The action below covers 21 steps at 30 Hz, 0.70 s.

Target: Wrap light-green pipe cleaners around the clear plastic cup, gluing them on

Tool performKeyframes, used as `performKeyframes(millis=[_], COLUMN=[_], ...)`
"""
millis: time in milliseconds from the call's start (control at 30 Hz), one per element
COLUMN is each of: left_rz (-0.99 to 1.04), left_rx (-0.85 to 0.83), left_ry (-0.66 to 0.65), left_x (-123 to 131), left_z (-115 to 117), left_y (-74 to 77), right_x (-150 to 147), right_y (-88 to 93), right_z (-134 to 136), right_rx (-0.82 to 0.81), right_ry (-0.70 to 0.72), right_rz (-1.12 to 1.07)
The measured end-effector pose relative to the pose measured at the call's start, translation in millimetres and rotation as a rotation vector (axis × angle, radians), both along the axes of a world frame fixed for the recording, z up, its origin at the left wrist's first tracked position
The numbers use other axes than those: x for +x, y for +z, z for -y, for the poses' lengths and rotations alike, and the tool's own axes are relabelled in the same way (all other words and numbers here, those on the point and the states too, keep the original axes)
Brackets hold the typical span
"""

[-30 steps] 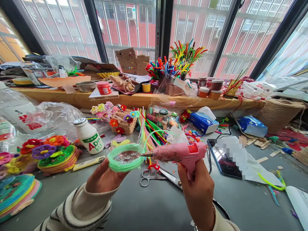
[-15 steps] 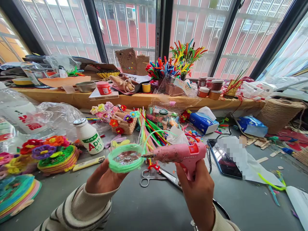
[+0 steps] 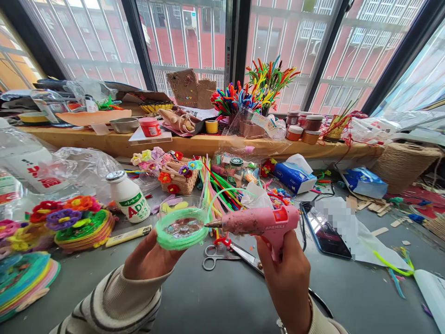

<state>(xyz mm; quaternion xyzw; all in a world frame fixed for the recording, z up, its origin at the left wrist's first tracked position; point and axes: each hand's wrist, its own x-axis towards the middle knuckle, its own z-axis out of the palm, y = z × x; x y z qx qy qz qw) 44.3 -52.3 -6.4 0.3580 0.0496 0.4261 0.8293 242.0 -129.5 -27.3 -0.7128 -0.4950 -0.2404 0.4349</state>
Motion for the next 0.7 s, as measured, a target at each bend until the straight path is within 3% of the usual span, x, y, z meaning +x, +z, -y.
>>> performKeyframes(millis=[700], left_rz=[0.115], left_rx=[0.048], left_ry=[-0.079], left_x=[1.8], left_z=[-3.5], left_y=[-2.3], right_x=[0.0], right_y=[-1.1], right_z=[0.6], right_rx=[0.018], right_ry=[0.003], right_rz=[0.033])
